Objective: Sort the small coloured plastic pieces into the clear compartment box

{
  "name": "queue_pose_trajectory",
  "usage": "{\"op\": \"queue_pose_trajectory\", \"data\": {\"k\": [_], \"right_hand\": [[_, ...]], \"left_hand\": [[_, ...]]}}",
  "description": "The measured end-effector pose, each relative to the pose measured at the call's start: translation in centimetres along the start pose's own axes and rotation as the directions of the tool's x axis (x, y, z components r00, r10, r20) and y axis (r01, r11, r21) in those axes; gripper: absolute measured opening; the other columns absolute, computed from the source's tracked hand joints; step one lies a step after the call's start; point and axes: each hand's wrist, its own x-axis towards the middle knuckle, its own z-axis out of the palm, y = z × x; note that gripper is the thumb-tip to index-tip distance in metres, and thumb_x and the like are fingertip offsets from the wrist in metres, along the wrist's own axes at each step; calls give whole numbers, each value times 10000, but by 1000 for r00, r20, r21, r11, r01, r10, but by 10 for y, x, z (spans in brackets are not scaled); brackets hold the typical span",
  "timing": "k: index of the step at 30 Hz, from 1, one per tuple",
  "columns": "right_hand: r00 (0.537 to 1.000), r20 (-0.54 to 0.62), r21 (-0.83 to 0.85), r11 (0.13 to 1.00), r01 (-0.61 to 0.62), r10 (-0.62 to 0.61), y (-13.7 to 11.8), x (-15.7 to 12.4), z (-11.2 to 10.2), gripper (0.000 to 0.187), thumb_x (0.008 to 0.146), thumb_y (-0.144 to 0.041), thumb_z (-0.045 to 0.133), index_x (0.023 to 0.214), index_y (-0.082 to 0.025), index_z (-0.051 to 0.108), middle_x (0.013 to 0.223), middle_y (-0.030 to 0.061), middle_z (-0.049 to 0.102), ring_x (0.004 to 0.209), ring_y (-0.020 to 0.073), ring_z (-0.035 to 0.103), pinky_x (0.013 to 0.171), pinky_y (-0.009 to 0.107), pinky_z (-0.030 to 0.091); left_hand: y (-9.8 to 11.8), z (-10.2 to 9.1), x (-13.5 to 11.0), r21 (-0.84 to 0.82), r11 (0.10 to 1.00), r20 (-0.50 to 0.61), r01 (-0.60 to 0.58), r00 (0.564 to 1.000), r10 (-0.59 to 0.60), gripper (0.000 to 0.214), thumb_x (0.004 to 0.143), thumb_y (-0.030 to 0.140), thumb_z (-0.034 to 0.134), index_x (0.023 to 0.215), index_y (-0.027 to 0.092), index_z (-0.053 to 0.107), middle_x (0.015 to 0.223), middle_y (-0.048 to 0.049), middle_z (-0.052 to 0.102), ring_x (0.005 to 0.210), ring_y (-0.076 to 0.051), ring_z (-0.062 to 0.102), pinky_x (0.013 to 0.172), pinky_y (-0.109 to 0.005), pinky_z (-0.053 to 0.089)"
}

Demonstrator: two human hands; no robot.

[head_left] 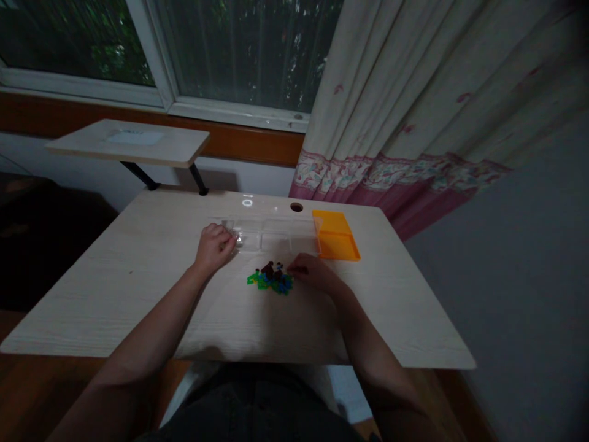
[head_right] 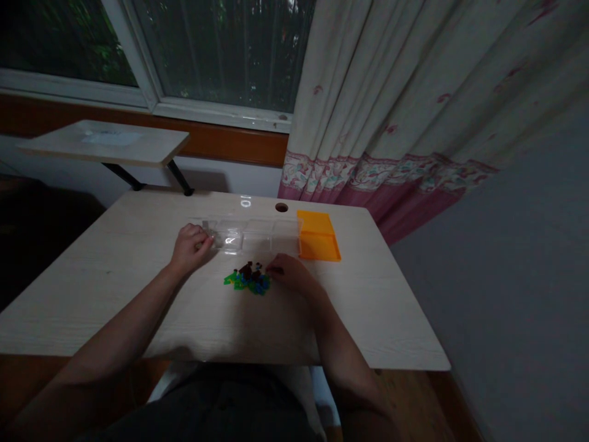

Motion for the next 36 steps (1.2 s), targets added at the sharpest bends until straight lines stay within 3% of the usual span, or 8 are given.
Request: {"op": "queue_pose_trajectory", "data": {"k": [5, 13, 22, 28, 36], "right_hand": [[1000, -19, -48, 999, 21, -22, -4, 4, 7, 189, 842, -112, 606, 941, -191, 746, 931, 58, 674, 874, 159, 620, 815, 266, 473], [999, -14, -21, 999, 37, -37, -9, 2, 6, 212, 866, -134, 590, 1012, -195, 732, 966, 64, 663, 873, 162, 623, 809, 269, 477], [997, 20, -49, 996, 72, -71, -12, 4, 9, 175, 871, -148, 603, 966, -198, 741, 963, 60, 661, 899, 164, 618, 829, 263, 468], [1000, -3, -16, 1000, 27, -27, -8, 4, 11, 159, 864, -127, 605, 935, -185, 735, 939, 53, 664, 880, 155, 620, 824, 254, 467], [998, -3, -52, 997, 57, -58, -13, 6, 15, 182, 891, -207, 606, 1018, -202, 737, 950, 62, 655, 866, 158, 617, 799, 251, 474]], "left_hand": [[22, 3, 0, -74, 992, 92, -98, 990, 105, 361, 916, 331, 551, 587, 187, 513, 661, -21, 525, 740, -172, 485, 746, -344, 376], [44, 5, 0, -219, 954, 279, -206, 923, 263, 322, 948, 334, 504, 682, 189, 612, 765, -47, 589, 827, -186, 512, 799, -363, 395], [47, 6, -1, -219, 953, 303, -209, 914, 270, 332, 951, 345, 500, 678, 186, 604, 754, -49, 576, 826, -187, 504, 778, -355, 385], [48, 6, -1, -234, 948, 313, -214, 907, 282, 338, 949, 334, 502, 657, 184, 580, 747, -47, 571, 823, -187, 505, 782, -351, 394], [48, 7, -1, -236, 950, 315, -205, 909, 274, 346, 953, 345, 492, 662, 186, 590, 742, -49, 570, 814, -188, 511, 773, -351, 401]]}}
